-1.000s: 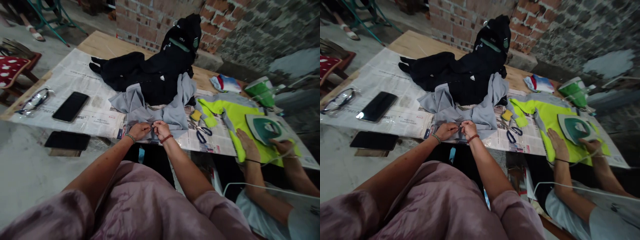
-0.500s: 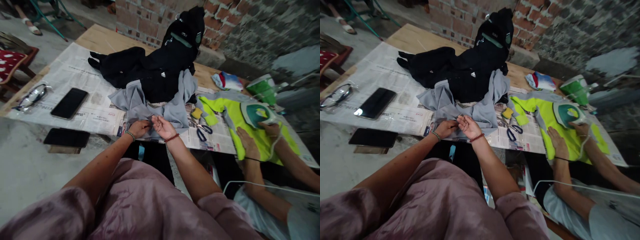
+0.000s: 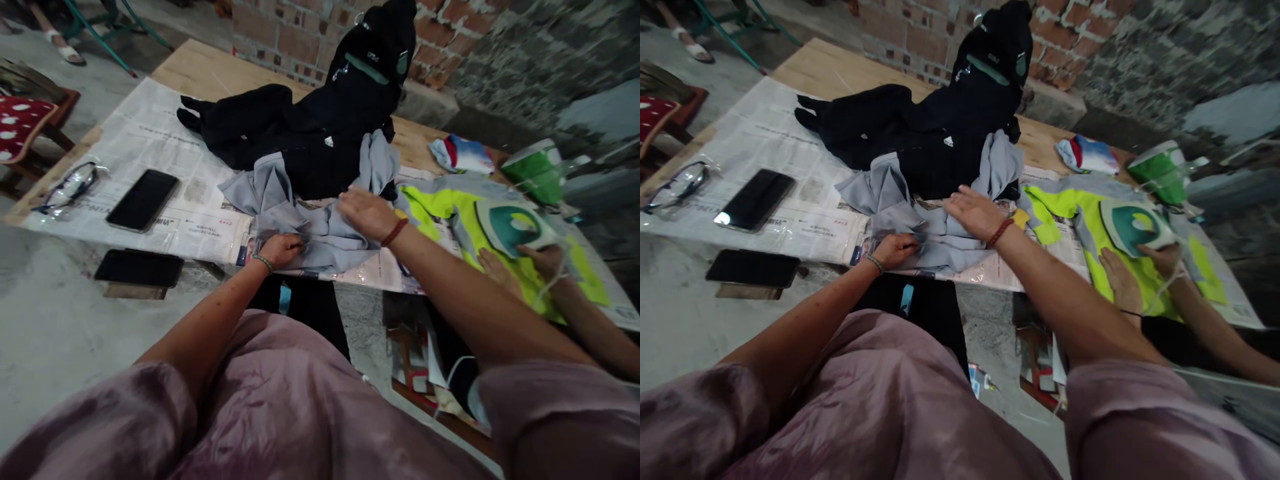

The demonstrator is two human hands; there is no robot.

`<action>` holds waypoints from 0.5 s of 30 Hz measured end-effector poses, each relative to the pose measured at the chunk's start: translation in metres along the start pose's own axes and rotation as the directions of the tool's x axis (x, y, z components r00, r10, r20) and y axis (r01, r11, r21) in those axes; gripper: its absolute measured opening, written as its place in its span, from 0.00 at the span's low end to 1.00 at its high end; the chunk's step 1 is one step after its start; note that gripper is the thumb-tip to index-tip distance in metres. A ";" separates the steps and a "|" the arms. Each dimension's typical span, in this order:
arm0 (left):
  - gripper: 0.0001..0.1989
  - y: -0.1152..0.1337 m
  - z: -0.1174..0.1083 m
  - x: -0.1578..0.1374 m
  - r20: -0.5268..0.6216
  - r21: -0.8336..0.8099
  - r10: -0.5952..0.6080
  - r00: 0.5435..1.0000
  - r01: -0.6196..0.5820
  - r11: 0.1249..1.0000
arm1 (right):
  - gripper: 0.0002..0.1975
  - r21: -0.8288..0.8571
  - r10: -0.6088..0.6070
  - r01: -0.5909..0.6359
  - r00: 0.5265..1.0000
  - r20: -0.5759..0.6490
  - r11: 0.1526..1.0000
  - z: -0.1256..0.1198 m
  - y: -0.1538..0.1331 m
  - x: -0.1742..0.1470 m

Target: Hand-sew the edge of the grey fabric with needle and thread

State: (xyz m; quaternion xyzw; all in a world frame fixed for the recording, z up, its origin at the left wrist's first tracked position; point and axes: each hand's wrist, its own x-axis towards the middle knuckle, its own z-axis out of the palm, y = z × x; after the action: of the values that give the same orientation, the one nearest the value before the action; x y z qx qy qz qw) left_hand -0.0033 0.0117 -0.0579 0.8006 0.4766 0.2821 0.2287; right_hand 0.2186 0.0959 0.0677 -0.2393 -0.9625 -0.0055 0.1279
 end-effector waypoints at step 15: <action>0.11 0.001 -0.001 0.000 0.004 -0.033 -0.001 1.000 0.001 0.999 | 0.19 -0.620 0.451 -0.466 0.871 -0.196 0.632 -0.175 0.059 -0.014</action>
State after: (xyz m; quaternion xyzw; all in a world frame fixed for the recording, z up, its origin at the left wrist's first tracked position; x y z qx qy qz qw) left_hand -0.0031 0.0109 -0.0568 0.7968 0.4720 0.2884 0.2432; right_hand 0.3002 0.1296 0.2305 -0.5046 -0.8051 -0.3084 0.0448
